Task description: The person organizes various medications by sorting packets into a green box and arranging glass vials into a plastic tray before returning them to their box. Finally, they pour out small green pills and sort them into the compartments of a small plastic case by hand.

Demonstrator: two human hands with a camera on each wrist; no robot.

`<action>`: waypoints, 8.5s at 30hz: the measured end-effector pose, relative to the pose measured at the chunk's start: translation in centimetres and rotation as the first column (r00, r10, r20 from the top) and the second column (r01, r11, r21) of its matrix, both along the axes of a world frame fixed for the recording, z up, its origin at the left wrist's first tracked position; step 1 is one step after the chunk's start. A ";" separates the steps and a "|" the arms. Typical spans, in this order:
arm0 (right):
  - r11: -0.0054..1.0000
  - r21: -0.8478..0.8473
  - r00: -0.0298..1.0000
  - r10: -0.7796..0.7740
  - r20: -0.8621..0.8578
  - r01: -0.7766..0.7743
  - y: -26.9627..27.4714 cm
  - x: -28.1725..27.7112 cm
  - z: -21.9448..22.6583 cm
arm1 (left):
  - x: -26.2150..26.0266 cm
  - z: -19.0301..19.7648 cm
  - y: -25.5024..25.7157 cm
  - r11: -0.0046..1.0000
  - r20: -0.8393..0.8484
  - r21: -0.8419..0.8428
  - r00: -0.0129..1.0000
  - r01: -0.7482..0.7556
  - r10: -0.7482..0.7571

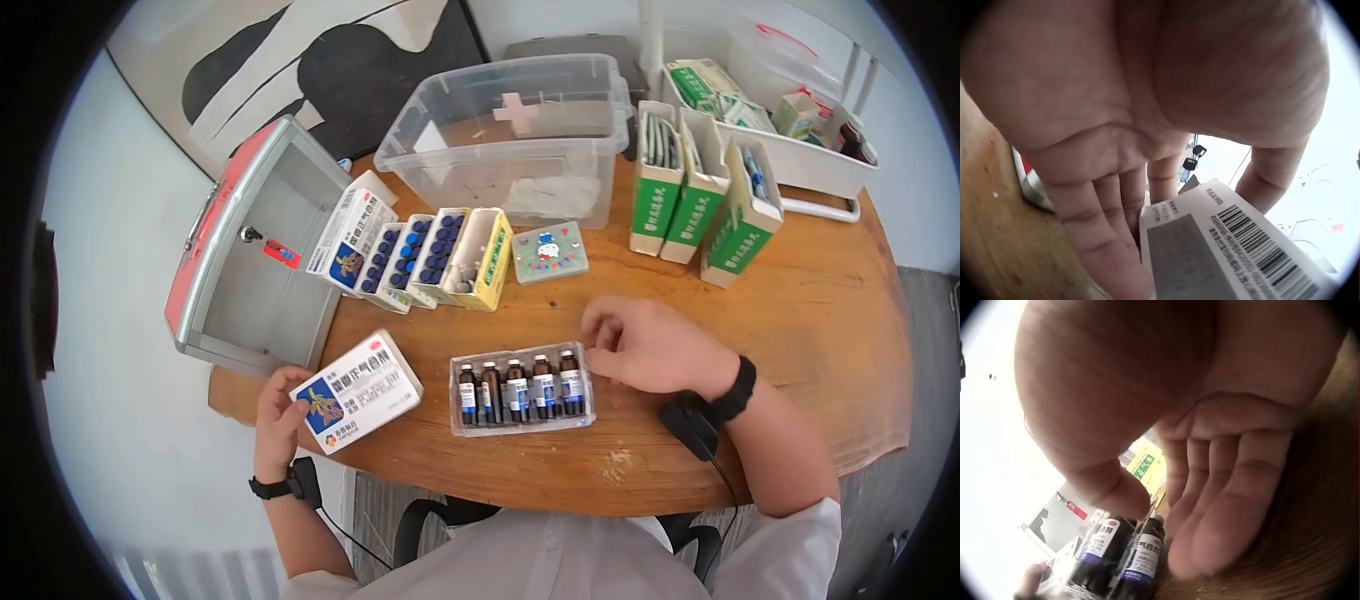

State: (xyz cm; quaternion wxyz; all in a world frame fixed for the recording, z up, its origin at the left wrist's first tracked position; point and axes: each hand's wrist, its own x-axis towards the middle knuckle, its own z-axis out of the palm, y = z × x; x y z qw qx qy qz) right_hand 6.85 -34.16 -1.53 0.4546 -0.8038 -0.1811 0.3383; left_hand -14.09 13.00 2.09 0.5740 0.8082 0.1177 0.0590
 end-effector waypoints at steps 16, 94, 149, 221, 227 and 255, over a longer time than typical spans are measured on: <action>0.909 -0.029 0.699 0.340 0.629 -0.416 1.5 -2.4 0.2 | 0.1 -2.5 -2.4 0.534 0.337 0.728 0.902 -0.431 0.268; 0.828 0.431 0.929 -0.364 -0.069 0.357 -1.5 0.6 -3.0 | 15.9 -3.6 -17.7 0.933 -0.206 -0.098 0.910 0.346 -0.359; 0.999 0.018 0.680 0.015 0.733 -0.041 -2.0 -3.9 -1.1 | 15.4 -3.8 -17.8 0.820 -0.241 -0.207 0.785 0.533 -0.571; 0.994 -0.113 0.738 0.084 0.669 -0.011 -7.9 -4.8 3.2 | 9.6 0.2 -18.3 0.292 -0.006 0.770 0.463 0.568 -0.886; 0.982 -0.190 0.758 0.139 0.637 -0.020 -7.7 -5.3 1.8 | 10.1 1.0 -19.7 0.401 0.066 0.678 0.492 0.616 -0.868; 0.787 0.163 0.791 -0.610 0.056 0.595 -9.1 -3.9 -0.5 | 17.5 2.7 -21.7 0.487 -0.089 0.616 0.670 0.619 -0.737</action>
